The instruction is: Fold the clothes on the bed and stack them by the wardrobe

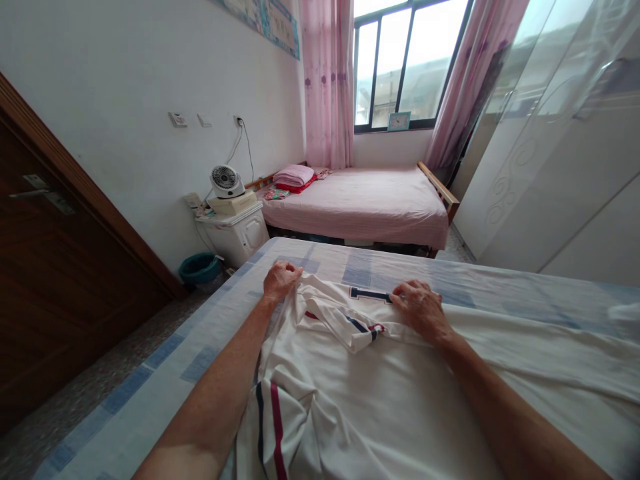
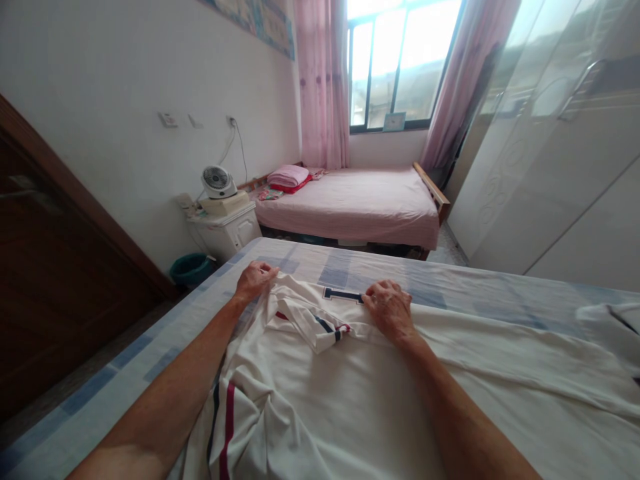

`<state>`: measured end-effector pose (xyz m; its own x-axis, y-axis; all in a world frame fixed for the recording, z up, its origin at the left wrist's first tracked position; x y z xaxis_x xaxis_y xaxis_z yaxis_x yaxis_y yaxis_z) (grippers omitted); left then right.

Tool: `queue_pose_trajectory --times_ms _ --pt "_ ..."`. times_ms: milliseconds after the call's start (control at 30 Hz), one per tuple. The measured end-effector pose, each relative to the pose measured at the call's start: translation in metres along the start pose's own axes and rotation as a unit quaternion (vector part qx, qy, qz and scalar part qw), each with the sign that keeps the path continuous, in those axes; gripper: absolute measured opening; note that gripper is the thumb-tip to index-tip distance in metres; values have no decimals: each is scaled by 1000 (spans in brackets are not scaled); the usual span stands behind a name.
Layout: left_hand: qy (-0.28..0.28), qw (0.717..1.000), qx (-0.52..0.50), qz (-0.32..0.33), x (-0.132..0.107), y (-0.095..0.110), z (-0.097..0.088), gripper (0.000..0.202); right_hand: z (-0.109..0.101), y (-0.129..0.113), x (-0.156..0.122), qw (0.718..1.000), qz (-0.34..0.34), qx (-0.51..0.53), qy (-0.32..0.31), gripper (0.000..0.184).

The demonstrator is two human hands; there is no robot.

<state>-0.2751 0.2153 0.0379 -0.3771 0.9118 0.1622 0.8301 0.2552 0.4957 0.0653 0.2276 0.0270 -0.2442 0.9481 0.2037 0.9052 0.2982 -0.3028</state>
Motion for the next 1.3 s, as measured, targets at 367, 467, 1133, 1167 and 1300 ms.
queue_pose_trajectory --times_ms 367,467,1133,1167,1300 --pt "-27 1000 4 -15 -2 1 7 19 0 8 3 997 19 67 20 22" --pt "-45 999 -6 -23 2 -5 7 20 -2 12 3 995 38 80 37 22" --pt "-142 928 147 311 -33 54 44 43 -30 -5 -1 999 -16 14 33 41" --pt "-151 931 153 295 -32 48 47 43 -34 1 -3 999 -19 -5 29 43" --pt "-177 935 173 252 -29 28 49 49 -35 49 -26 996 -19 -92 4 50"
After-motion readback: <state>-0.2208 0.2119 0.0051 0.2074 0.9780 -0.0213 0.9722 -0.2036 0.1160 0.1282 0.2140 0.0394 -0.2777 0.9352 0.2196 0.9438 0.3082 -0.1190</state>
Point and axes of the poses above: each hand's wrist, its own x-axis towards the middle knuckle, its own z-axis out of the palm, y = z × x, the point moved 7 cm from there along x, towards the middle knuckle, and after that the axes turned 6 degrees about -y, right-handed, at the moved point
